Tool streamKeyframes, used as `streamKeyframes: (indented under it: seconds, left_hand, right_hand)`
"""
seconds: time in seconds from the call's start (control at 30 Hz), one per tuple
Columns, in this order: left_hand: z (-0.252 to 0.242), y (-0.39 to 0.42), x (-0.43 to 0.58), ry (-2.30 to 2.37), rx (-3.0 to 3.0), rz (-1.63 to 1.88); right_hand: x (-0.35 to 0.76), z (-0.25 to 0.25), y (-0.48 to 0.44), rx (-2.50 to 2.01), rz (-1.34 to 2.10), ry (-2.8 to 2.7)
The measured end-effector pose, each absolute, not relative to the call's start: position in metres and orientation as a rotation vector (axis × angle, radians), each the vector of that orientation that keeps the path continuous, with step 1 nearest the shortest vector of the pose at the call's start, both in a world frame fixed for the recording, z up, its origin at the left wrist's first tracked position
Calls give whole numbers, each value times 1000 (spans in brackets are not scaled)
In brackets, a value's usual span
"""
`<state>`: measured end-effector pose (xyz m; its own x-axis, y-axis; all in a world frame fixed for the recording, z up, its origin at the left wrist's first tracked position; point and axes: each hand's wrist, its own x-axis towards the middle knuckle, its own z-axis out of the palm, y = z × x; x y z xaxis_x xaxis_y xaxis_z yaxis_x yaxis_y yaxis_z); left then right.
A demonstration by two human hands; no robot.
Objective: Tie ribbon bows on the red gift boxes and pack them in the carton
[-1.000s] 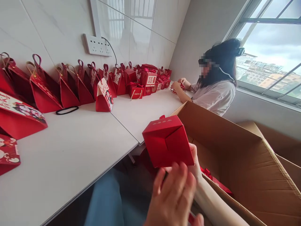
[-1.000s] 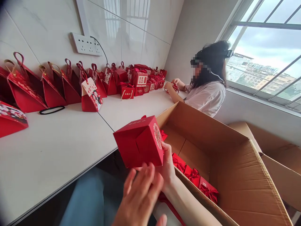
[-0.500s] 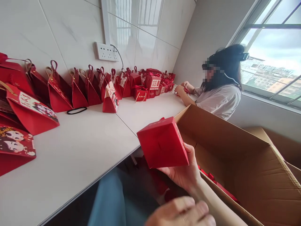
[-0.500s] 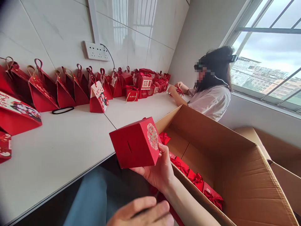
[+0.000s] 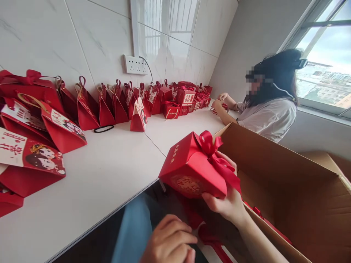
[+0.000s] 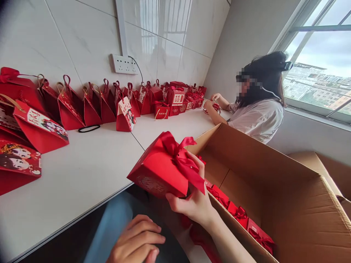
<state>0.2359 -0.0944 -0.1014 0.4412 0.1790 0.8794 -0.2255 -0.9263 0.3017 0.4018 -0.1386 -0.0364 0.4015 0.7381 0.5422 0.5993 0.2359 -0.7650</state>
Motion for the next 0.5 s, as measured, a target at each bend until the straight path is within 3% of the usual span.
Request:
streamKeyframes:
  seconds: [0.1, 0.3, 0.5]
  left_hand:
    - [-83, -68, 209, 111, 2087, 1565]
    - [-49, -38, 200, 594, 1514, 1621]
    - [-20, -46, 210, 471, 2256, 1647]
  right_hand:
    - [408, -34, -147, -1462, -196, -1472]
    - [411, -28, -149, -1396, -100, -1754]
    - [407, -16, -149, -1416, -229, -1870]
